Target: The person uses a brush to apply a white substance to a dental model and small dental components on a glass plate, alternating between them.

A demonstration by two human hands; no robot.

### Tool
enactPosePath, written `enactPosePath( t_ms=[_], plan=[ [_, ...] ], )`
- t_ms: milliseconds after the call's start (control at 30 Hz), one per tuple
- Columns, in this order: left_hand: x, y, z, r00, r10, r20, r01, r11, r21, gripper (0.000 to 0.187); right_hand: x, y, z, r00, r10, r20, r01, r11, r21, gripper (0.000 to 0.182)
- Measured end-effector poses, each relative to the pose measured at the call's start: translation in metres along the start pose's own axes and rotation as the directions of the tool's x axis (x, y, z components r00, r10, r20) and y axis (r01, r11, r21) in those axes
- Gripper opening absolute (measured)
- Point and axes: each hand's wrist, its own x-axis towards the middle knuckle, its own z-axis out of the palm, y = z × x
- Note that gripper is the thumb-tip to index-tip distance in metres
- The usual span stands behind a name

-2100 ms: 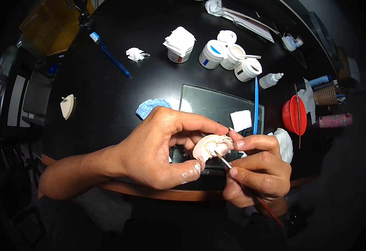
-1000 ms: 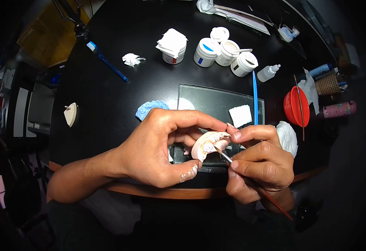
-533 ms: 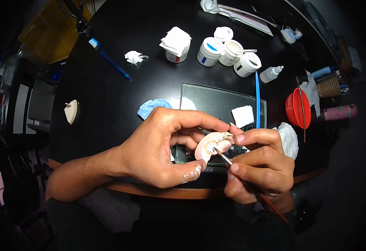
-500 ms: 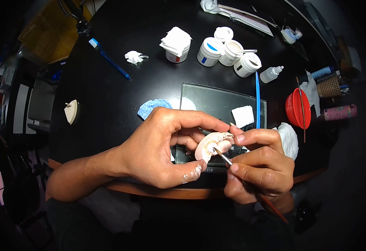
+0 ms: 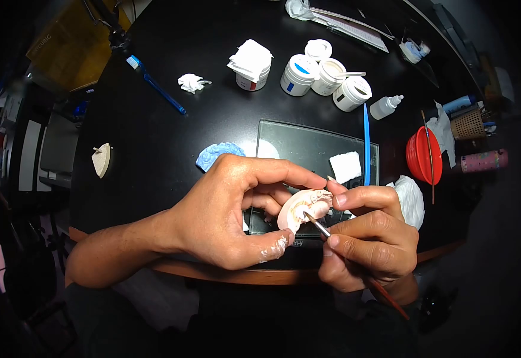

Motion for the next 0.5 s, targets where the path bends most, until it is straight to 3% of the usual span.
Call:
enactPosePath(
  t_ms=[500],
  plan=[
    [-0.0005, 0.0067, -0.0021, 0.997, -0.069, 0.042, 0.069, 0.998, 0.005, 0.059, 0.0000, 0.0006, 0.0007, 1.000, -0.016, -0.010, 0.016, 1.000, -0.003, 0.018]
  ],
)
